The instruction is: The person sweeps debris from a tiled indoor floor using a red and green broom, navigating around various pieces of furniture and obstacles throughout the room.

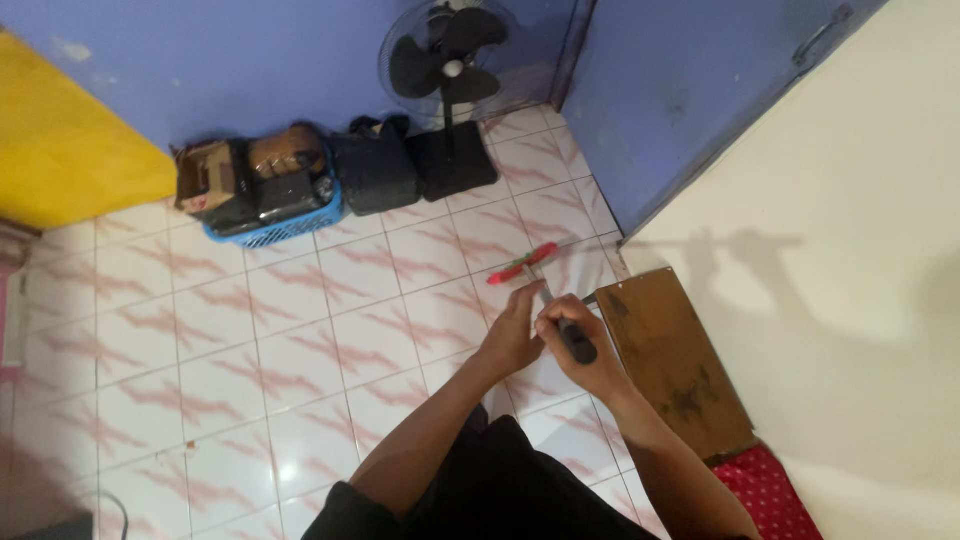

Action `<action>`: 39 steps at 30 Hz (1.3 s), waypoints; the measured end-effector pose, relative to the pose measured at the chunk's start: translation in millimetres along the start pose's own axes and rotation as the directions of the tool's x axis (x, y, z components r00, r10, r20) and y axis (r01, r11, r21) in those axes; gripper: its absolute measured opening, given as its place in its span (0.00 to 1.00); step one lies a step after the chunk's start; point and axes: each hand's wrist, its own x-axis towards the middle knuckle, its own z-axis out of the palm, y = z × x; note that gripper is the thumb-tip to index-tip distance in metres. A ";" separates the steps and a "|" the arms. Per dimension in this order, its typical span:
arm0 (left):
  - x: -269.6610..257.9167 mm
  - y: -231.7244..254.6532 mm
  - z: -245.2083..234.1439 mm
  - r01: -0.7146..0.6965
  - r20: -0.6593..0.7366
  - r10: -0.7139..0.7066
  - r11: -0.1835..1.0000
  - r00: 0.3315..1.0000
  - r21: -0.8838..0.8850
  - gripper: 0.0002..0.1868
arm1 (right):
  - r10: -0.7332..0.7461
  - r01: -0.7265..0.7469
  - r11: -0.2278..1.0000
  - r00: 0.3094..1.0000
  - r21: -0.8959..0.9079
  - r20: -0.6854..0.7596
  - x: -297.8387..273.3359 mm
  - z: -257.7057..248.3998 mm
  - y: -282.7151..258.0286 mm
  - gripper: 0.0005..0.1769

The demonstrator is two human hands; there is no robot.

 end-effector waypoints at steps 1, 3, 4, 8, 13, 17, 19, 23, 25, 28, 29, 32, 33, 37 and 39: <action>22.5 -5.4 7.5 -0.178 0.006 0.178 0.980 0.984 0.088 0.30 | -0.124 0.124 0.992 0.992 0.033 -0.001 12.4 -3.8 1.6 0.06; 67.3 -20.1 15.3 -0.353 0.040 0.352 0.921 0.935 0.161 0.23 | -0.164 0.164 0.986 0.986 0.025 -0.022 41.3 -15.0 9.7 0.06; 90.7 -29.4 16.6 -0.248 0.057 0.244 0.964 0.968 0.094 0.22 | -0.213 0.213 0.977 0.977 0.020 -0.029 56.9 -19.1 15.4 0.07; 174.7 -64.1 28.6 -0.063 0.122 0.042 0.982 0.992 0.176 0.13 | -0.209 0.207 0.976 0.977 -0.061 -0.033 129.4 -49.5 40.0 0.09; 289.7 -88.1 26.7 -0.143 0.018 0.142 0.974 0.990 0.178 0.09 | -0.071 0.071 0.997 0.997 -0.043 0.001 212.8 -89.4 58.3 0.07; 367.8 -92.5 30.0 -0.052 0.082 0.036 0.979 0.996 0.199 0.12 | 0.137 -0.135 0.990 0.990 0.051 -0.034 276.1 -121.3 82.0 0.06; 408.2 -92.5 29.1 -0.060 0.080 0.044 0.976 0.996 0.208 0.12 | 0.017 -0.016 1.000 0.998 0.007 -0.054 307.4 -135.6 91.2 0.07; 491.7 -108.7 34.8 -0.022 0.060 0.007 0.966 0.998 0.259 0.13 | -0.174 0.173 0.983 0.985 -0.058 -0.010 378.9 -166.3 126.5 0.06; 538.0 -124.1 41.1 -0.016 0.030 0.008 0.966 1.000 0.257 0.14 | -0.111 0.113 0.992 0.993 0.055 -0.030 416.9 -177.7 150.9 0.05; 595.7 -151.5 55.6 0.043 -0.021 -0.039 0.966 0.999 0.257 0.15 | 0.160 -0.159 0.987 0.986 -0.004 0.038 471.2 -200.8 189.4 0.03; 617.5 -161.6 60.1 0.085 -0.035 -0.078 0.963 0.996 0.255 0.15 | 0.151 -0.151 0.989 0.987 -0.003 0.052 493.0 -208.6 203.1 0.03; 667.7 -194.8 77.0 0.121 -0.164 -0.086 0.968 0.983 0.219 0.16 | -0.107 0.108 0.994 0.993 -0.015 0.056 541.7 -218.4 241.2 0.04; 680.8 -209.2 81.3 0.131 -0.169 -0.095 0.967 0.981 0.219 0.16 | -0.095 0.095 0.995 0.993 -0.001 0.071 556.8 -219.5 255.5 0.05; 712.2 -257.0 105.6 0.167 -0.039 -0.162 0.973 0.986 0.159 0.25 | -0.140 0.137 0.990 0.981 0.035 0.136 590.7 -228.0 299.7 0.04; 724.4 -266.7 117.9 0.075 -0.068 -0.065 0.986 0.996 0.148 0.22 | -0.064 0.065 0.998 0.993 -0.006 0.100 598.0 -241.3 311.3 0.04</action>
